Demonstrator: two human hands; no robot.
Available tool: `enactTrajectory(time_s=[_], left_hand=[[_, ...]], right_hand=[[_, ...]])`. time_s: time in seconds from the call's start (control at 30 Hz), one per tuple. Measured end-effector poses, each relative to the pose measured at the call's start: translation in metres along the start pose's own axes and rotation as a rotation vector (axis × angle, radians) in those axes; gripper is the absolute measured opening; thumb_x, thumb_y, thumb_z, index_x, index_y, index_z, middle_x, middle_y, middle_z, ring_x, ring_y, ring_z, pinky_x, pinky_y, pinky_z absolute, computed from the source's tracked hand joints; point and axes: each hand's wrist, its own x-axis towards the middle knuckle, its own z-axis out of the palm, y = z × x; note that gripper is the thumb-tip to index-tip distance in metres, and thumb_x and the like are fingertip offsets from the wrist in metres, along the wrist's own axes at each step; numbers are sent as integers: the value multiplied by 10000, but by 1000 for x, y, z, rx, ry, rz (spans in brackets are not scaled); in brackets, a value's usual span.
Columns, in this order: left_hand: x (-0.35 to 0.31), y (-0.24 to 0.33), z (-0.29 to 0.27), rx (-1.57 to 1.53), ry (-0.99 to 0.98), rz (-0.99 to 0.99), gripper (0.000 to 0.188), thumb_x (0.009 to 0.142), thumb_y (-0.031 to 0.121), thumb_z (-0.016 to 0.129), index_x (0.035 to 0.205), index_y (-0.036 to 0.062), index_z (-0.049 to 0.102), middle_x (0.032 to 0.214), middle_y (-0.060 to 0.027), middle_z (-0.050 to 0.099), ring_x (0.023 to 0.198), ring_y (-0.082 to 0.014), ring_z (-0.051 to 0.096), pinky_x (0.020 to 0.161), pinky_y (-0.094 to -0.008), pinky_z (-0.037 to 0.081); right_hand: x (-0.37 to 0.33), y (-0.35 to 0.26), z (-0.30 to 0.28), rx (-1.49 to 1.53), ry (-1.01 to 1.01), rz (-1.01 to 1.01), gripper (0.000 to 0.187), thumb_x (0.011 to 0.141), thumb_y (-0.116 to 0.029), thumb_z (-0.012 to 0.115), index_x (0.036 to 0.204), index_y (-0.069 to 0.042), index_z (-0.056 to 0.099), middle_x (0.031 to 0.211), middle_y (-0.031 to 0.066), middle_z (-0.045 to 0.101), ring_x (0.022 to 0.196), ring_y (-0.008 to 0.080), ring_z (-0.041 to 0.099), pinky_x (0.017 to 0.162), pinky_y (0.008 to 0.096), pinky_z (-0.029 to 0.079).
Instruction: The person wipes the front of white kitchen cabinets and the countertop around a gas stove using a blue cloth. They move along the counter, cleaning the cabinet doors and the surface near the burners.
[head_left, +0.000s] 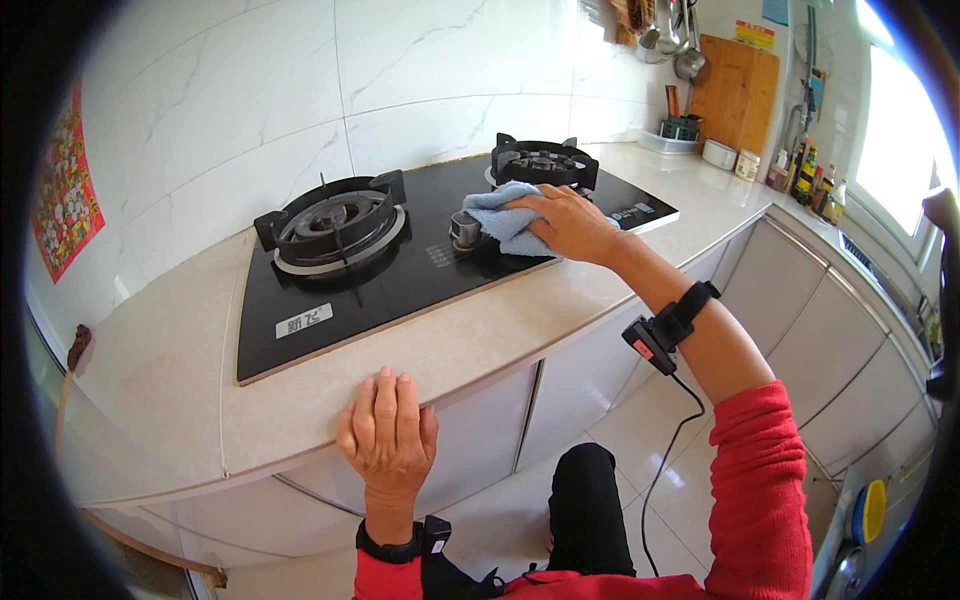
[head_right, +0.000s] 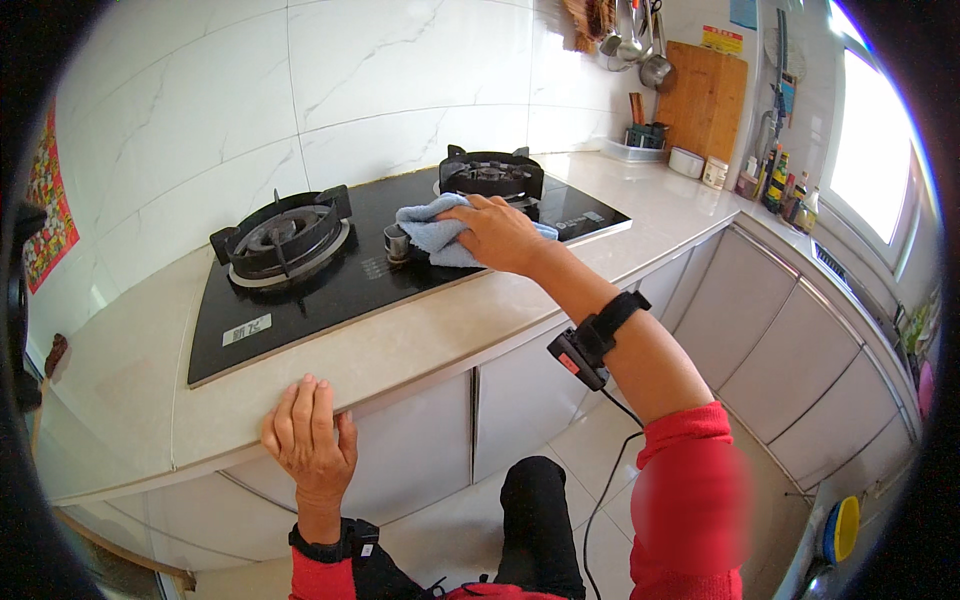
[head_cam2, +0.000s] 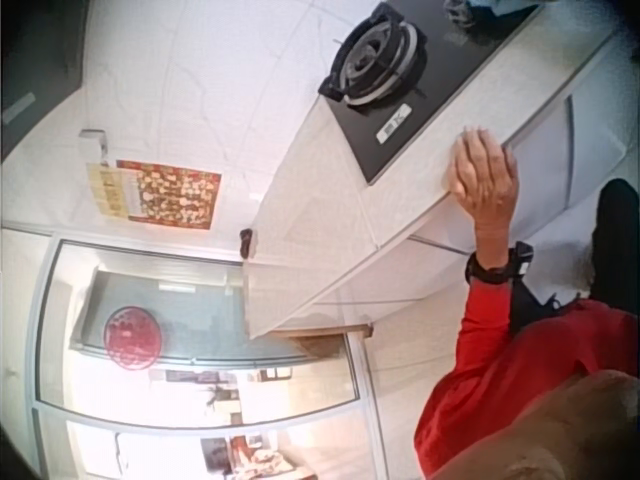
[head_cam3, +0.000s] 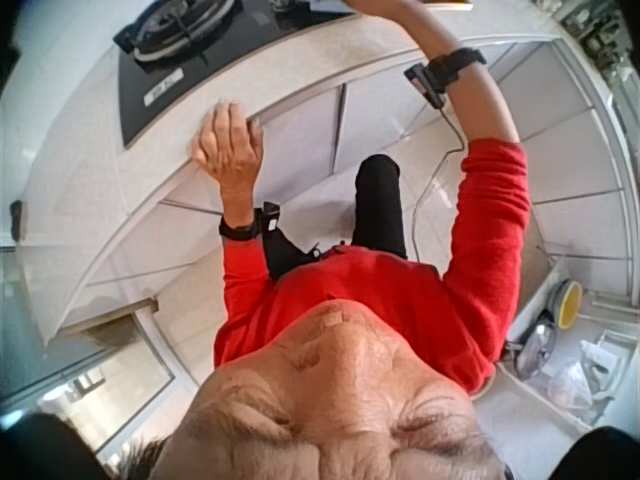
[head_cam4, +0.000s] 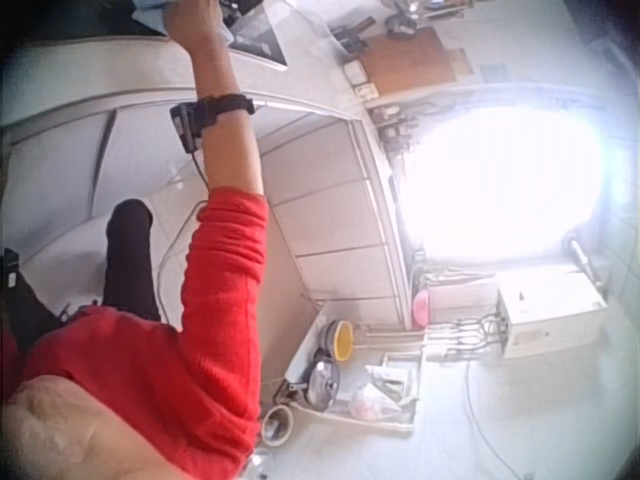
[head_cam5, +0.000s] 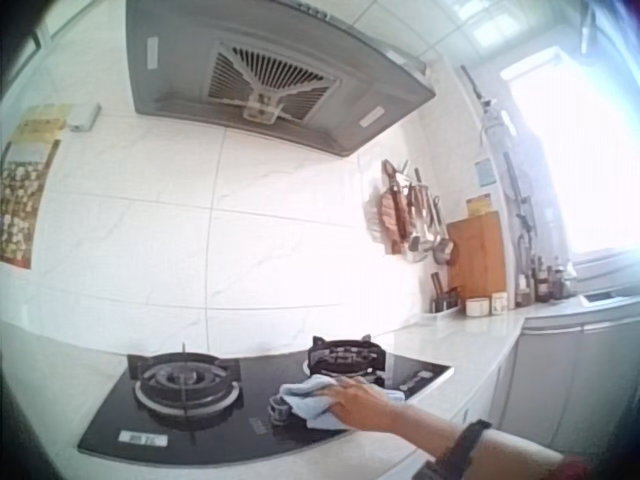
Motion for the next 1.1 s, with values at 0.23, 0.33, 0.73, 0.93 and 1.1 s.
enactTrajectory(time_s=[0.23,0.33,0.73,0.93,1.1], left_hand=[[2,0,-3,3,-17,-16,352,925,271,569,1212,76,627,1247,-89,628,1148,-255,564,994,-406,359],[3,2,-6,-25,-44,-31,360,918,257,582,1221,64,619,1252,-102,624,1150,-265,563,994,-414,362],[2,0,-6,21,-75,-8,368,933,244,536,1243,57,600,1268,-105,617,1173,-277,553,1003,-431,342],[3,2,-5,31,-59,-7,364,930,231,528,1236,47,595,1257,-107,618,1166,-282,549,1007,-441,328],[2,4,-4,39,-57,-12,367,940,230,520,1248,37,575,1272,-119,600,1177,-292,540,1020,-462,316]], right_hand=[[-39,15,-11,-22,-109,183,332,929,-184,535,1251,-136,602,1168,164,612,1131,358,558,968,458,452],[-53,21,-23,-69,-130,191,331,946,-224,523,1248,-115,603,1144,167,622,1134,361,558,964,455,453],[-70,103,-14,-117,-79,426,499,989,-441,463,1284,-48,550,1221,241,599,1186,406,540,1002,485,436],[-88,158,-17,-105,-13,696,596,976,-524,416,1311,-45,535,1296,261,563,1246,416,501,1066,489,383],[-91,156,-14,-148,-9,678,588,967,-513,432,1321,-57,542,1299,249,567,1249,409,497,1074,474,380]])
